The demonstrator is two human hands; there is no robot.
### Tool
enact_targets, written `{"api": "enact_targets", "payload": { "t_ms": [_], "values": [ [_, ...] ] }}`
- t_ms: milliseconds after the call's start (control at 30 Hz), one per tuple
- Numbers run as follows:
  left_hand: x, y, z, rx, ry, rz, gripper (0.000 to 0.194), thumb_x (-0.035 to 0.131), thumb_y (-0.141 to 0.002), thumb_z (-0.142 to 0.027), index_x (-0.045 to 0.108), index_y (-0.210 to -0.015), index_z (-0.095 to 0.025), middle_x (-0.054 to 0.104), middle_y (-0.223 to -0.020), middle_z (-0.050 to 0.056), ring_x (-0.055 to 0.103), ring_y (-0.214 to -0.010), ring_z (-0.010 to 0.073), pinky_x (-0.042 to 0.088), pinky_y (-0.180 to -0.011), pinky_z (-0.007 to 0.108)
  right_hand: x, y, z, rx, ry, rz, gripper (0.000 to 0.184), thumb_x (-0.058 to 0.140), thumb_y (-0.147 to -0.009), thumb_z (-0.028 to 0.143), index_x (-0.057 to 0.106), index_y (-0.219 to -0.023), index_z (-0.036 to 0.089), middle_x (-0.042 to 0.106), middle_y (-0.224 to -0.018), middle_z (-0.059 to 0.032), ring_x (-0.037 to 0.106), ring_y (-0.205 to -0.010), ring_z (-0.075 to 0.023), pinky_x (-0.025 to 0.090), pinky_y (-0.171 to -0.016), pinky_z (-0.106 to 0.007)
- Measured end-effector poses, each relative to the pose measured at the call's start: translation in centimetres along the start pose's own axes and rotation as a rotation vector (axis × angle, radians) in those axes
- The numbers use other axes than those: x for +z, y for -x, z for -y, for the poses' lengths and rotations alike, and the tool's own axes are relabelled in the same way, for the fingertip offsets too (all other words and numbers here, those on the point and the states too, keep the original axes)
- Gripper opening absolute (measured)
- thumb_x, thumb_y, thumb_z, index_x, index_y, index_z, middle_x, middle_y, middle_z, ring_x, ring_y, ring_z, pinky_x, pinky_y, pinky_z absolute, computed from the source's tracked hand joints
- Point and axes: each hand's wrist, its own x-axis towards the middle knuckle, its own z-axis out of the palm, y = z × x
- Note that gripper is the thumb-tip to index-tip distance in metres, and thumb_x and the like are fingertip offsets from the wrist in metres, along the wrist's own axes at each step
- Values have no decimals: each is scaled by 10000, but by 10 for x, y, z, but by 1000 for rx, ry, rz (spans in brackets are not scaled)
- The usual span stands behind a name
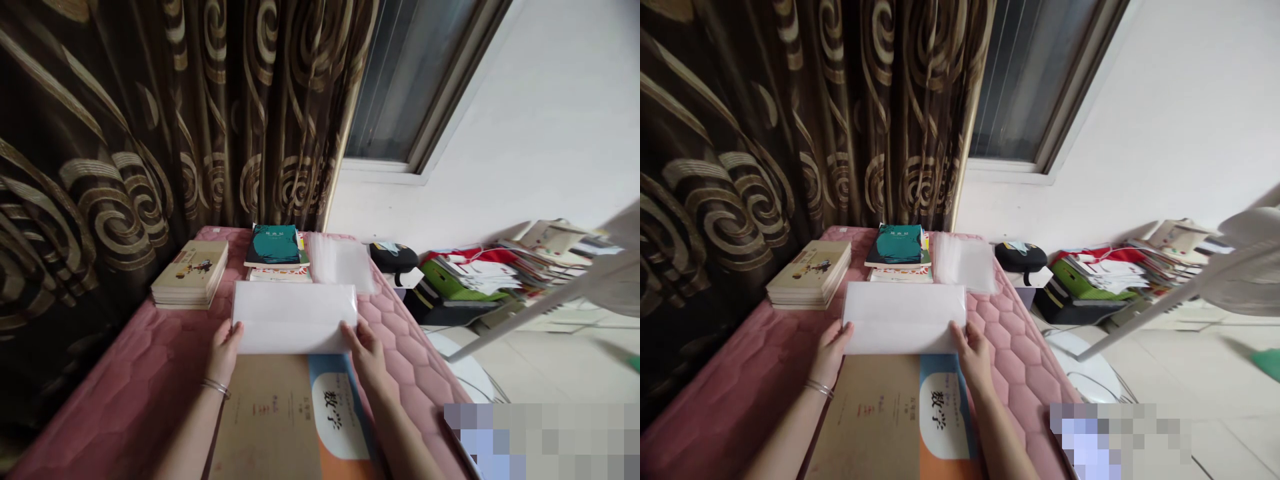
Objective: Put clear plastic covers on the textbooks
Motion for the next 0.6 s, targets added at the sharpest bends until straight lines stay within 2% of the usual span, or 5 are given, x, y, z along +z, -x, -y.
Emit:
{"api": "enact_targets", "payload": {
  "t_ms": [233,433,600],
  "values": [
    [-1,-2,3,1,-76,-9,486,583,-711,-611,623,-894,-164,661,-758,24,589,-731,197,451,-664,269,0,-2,-3,-4,37,-29,419,654,-697,578,647,-830,181,582,-641,4,510,-683,-182,392,-586,-274],
    [-2,-1,-2,28,-135,-18,444,563,-727,-606,607,-797,-169,609,-688,-6,552,-686,178,437,-649,255,3,-2,-6,-38,46,-25,424,626,-757,522,632,-969,156,604,-767,-18,494,-706,-171,378,-591,-264],
    [-3,-2,-2,51,-135,-31,473,541,-749,-617,625,-868,-166,645,-780,20,576,-777,200,443,-712,268,2,1,-5,-19,-9,6,349,612,-781,490,624,-945,182,587,-773,-2,483,-705,-160,378,-597,-254]
  ]
}}
